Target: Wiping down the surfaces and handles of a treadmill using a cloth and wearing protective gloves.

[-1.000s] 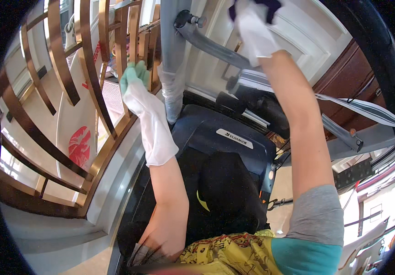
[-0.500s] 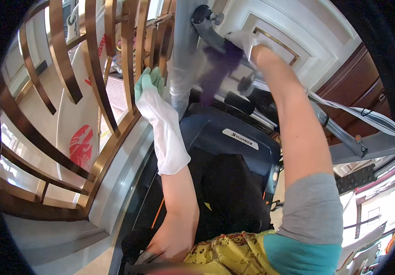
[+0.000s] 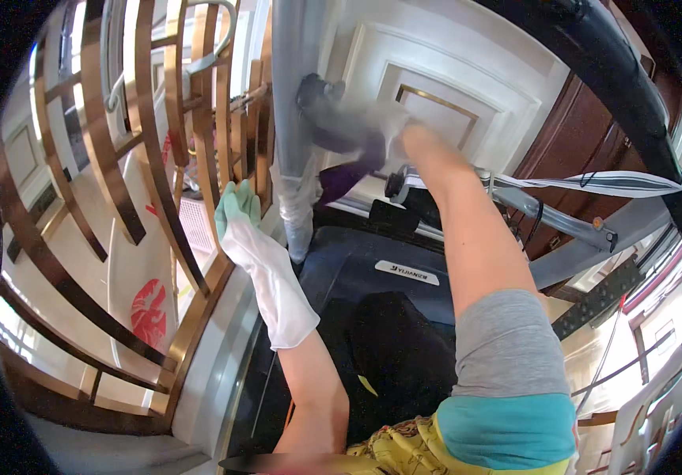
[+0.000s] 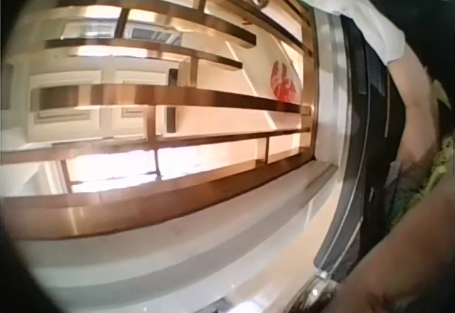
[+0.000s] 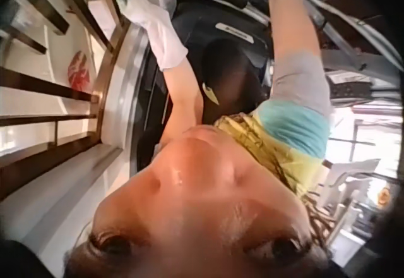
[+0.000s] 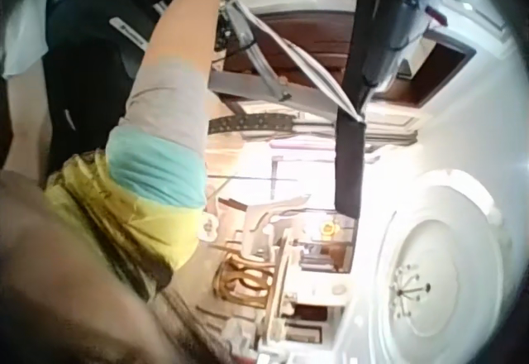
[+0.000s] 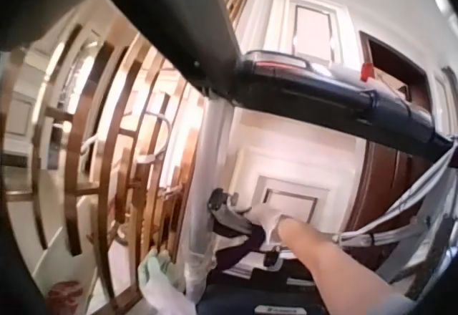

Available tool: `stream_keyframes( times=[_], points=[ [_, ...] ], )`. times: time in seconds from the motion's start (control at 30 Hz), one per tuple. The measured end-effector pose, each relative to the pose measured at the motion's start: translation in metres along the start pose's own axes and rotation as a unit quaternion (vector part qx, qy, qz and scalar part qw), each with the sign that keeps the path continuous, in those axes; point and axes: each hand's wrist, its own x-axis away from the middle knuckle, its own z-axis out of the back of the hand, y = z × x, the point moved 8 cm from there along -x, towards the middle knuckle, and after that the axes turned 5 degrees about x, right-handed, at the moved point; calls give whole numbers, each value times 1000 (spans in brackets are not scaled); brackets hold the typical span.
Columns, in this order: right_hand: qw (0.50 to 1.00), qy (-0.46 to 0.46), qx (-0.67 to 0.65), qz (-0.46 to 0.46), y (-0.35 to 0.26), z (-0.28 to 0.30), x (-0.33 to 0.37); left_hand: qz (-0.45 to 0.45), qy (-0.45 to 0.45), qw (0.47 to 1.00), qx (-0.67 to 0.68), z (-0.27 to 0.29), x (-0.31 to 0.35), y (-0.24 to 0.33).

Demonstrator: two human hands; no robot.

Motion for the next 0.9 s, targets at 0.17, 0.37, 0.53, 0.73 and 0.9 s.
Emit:
stream_keyframes(
  times=[0.17, 0.37, 0.53, 0.73, 0.9],
  points=[
    [994, 45, 97, -32, -24, 69, 46, -9, -46, 995, -82, -8, 5, 4],
    [957, 211, -162, -114, -63, 200, 185, 148, -274, 918, -247, -52, 52, -56],
    [917, 374, -84, 114, -143, 183, 260, 295, -176, 938, 45, -76, 77, -58],
    [902, 289, -293, 131, -150, 131, 279, -6, -225, 974, 12, -45, 39, 23],
    [743, 221, -595, 215, -168, 110, 330, -114, -222, 966, -75, -99, 28, 97]
  ],
)
